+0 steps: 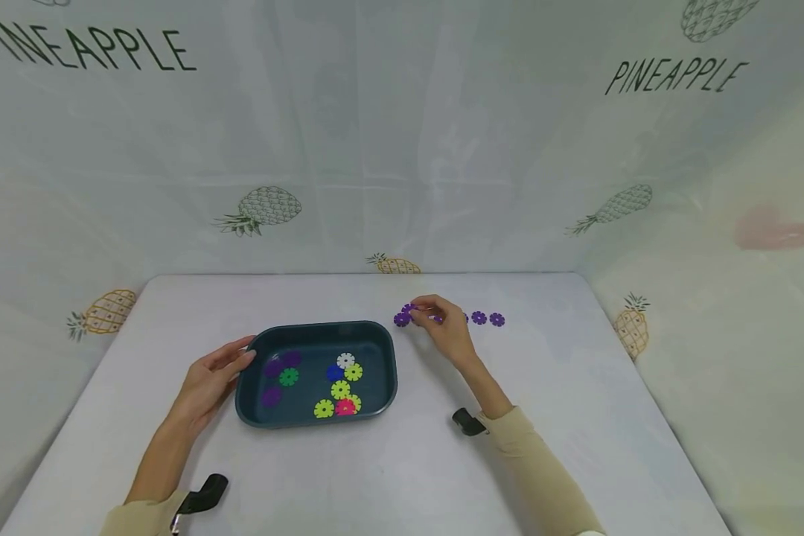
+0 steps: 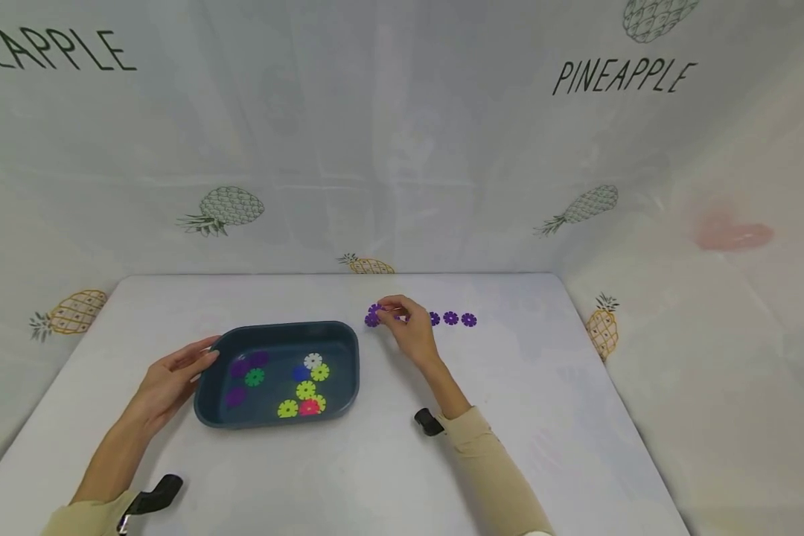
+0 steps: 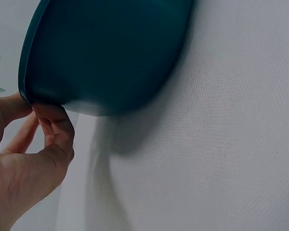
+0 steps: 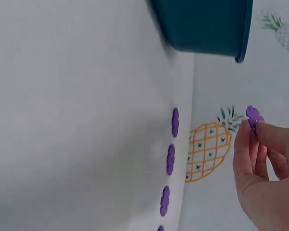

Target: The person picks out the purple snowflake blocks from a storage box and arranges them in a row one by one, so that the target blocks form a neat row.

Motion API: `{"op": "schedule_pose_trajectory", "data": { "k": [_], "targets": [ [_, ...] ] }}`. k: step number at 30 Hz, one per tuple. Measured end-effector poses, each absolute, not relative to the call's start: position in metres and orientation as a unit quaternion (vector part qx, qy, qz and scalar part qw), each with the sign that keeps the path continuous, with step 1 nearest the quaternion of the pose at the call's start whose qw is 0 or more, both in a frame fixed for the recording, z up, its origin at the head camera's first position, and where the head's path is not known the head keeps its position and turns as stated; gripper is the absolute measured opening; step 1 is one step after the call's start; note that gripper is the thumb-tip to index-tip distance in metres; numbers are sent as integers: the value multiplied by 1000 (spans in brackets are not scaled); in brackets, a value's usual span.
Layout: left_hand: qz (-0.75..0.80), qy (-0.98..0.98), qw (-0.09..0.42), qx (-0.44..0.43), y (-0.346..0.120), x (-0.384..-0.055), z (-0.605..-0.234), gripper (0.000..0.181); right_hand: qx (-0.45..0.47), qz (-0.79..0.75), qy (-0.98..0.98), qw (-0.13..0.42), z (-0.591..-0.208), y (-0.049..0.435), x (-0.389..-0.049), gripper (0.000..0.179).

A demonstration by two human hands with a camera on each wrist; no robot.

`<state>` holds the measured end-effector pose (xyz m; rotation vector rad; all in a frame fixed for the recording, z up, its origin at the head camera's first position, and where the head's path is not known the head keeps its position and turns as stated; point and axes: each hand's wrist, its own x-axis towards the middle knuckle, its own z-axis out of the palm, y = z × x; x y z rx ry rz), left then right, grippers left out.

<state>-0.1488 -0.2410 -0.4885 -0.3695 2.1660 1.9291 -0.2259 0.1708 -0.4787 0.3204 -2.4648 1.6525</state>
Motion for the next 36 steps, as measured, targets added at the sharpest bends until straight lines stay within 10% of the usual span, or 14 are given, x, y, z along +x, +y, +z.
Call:
{"op": "schedule_pose_trajectory", "data": {
  "k": [36],
  "targets": [
    [656,735,104,-136,-240,-149,-487,64,-92,632,-765,83,-494,298,-231,34]
  ]
}}
